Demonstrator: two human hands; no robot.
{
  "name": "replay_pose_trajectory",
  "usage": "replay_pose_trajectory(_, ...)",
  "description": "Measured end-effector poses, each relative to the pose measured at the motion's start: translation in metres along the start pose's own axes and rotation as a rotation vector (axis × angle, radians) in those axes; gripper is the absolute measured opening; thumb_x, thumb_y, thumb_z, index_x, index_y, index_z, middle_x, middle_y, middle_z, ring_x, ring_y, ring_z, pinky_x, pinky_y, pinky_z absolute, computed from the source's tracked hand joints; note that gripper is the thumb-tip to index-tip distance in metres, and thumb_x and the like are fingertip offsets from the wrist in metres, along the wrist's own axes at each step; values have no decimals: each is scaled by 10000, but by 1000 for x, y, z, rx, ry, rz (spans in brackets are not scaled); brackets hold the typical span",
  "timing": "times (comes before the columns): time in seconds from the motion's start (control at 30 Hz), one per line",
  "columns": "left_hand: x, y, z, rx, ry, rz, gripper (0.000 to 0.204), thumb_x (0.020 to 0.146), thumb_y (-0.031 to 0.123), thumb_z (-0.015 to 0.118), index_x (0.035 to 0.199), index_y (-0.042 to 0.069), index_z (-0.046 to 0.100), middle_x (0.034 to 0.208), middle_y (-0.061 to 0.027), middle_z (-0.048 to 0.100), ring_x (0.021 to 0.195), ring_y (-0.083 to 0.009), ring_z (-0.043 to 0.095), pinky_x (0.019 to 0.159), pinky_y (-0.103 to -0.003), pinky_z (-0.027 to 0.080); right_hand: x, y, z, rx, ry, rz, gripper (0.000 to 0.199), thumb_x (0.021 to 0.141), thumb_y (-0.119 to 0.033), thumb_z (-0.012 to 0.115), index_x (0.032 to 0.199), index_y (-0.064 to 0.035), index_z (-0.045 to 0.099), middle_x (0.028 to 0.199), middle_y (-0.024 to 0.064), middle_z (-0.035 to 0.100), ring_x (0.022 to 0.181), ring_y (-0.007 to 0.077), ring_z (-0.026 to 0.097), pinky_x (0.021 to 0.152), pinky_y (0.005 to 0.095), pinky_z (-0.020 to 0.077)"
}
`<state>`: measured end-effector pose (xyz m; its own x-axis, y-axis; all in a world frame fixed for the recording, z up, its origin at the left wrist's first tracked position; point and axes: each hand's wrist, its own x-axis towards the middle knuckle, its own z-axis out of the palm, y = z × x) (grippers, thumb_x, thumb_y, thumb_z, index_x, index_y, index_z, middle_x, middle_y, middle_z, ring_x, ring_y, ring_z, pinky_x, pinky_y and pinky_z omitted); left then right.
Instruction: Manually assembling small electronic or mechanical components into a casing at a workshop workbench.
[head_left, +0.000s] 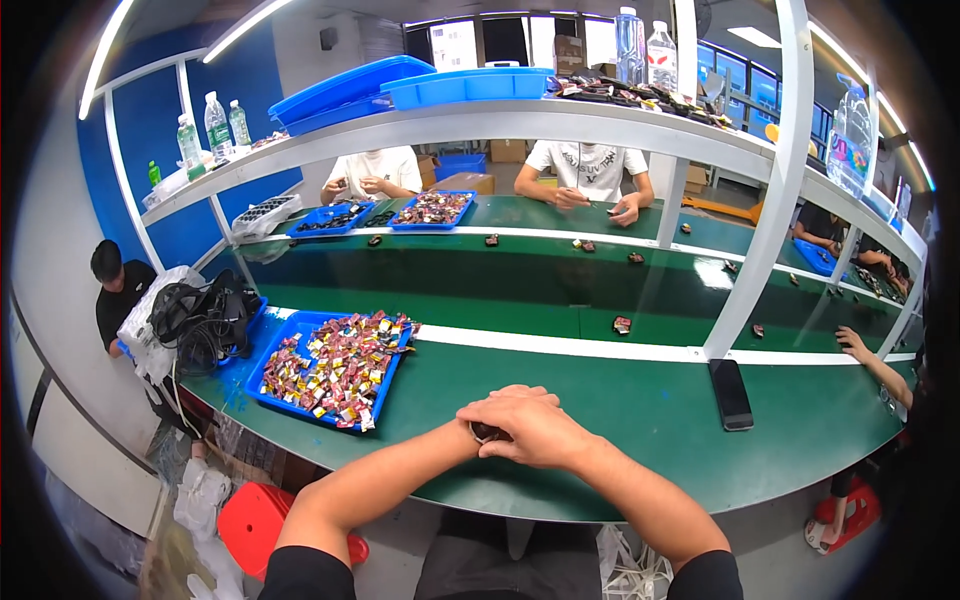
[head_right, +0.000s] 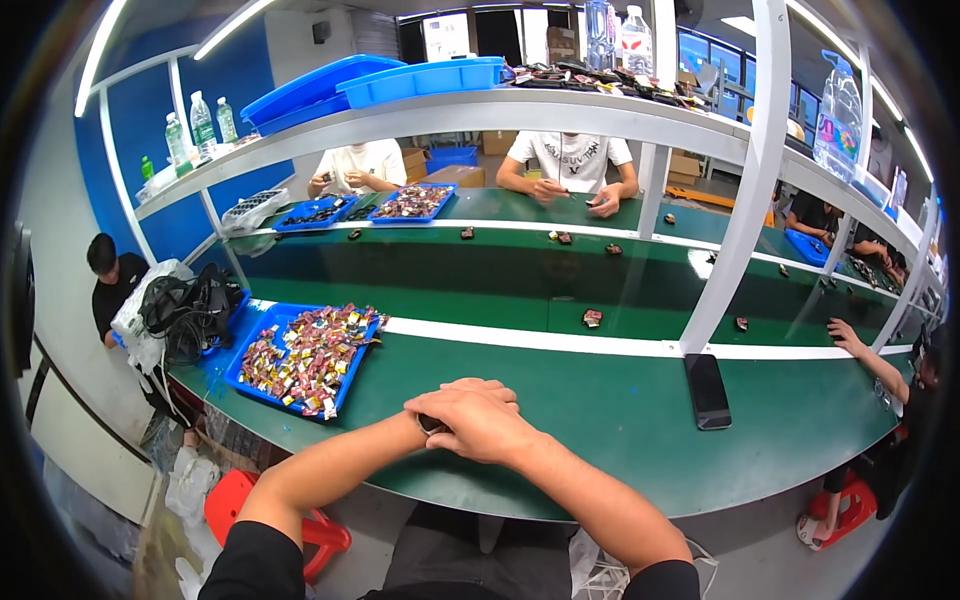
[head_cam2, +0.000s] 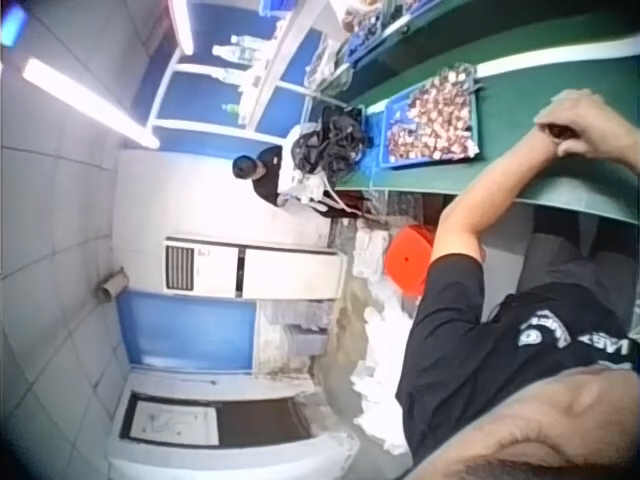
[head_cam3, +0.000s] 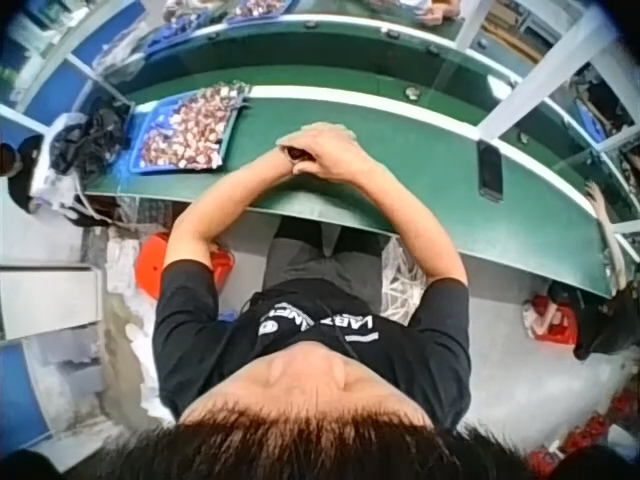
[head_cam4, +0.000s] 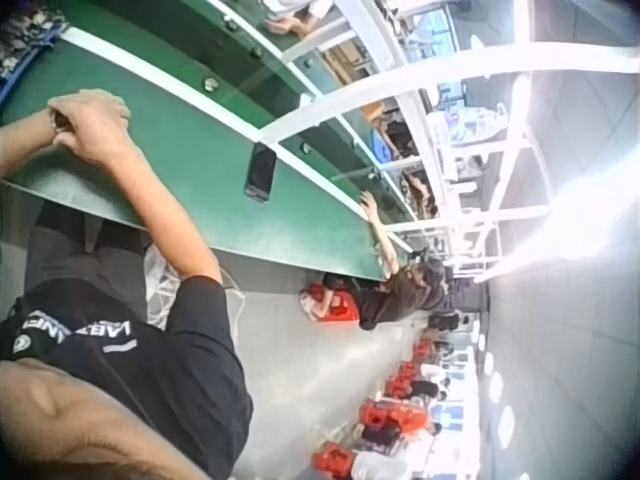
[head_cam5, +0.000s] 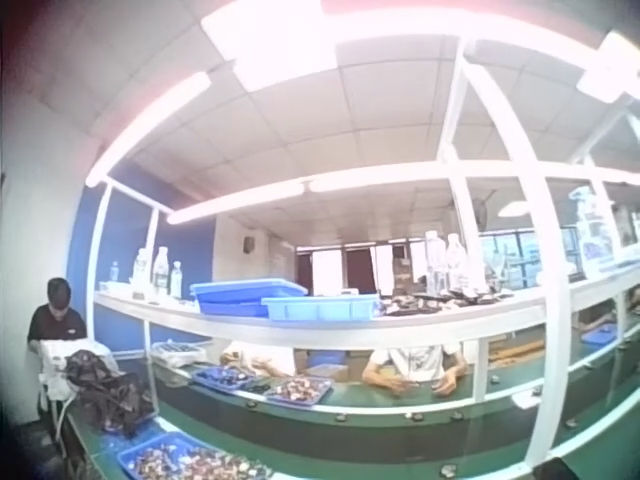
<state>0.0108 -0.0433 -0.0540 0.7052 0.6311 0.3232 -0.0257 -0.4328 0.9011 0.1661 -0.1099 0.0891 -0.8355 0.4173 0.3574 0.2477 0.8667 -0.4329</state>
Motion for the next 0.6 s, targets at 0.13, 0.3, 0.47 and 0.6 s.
replay_pose_trajectory(0.13, 0, 20, 0, 692, -107, 118, 537, 951, 415, 470, 1409, 139, 520, 1463, -99, 494, 1366, -271, 421, 1168, -422, 311, -19, 10, 10, 92, 144, -97, 587, 780, -150, 810, 1320, -77, 592, 1216, 134, 676, 1151, 344, 620, 986, 443, 473)
replay_pose_trajectory(0.3, 41, 14, 23, 600, -169, 253, 444, 901, 321, 520, 1288, 108, 565, 1328, -133, 541, 1250, -289, 498, 1089, -434, 377, -4, 26, 7, 35, 17, 32, 520, 846, -196, 759, 1330, -90, 601, 1236, 115, 670, 1149, 318, 621, 1029, 430, 466)
replay_pose_trajectory(0.47, 47, 51, 17, 997, -42, 459, 291, 813, 207, 603, 1054, 59, 670, 1072, -142, 654, 1073, -313, 600, 976, -434, 454, -7, 41, -22, 144, 59, 100, 440, 829, -187, 756, 1250, -99, 663, 1133, 128, 707, 1048, 321, 666, 928, 418, 528)
replay_pose_trajectory(0.6, 48, 59, 7, 1371, -205, 464, 212, 799, 184, 659, 623, 122, 559, 739, -16, 557, 761, -181, 577, 739, -315, 474, -21, 105, -22, 72, 665, 269, 142, 865, -112, 728, 973, -20, 717, 912, 108, 717, 799, 211, 684, 717, 313, 535)
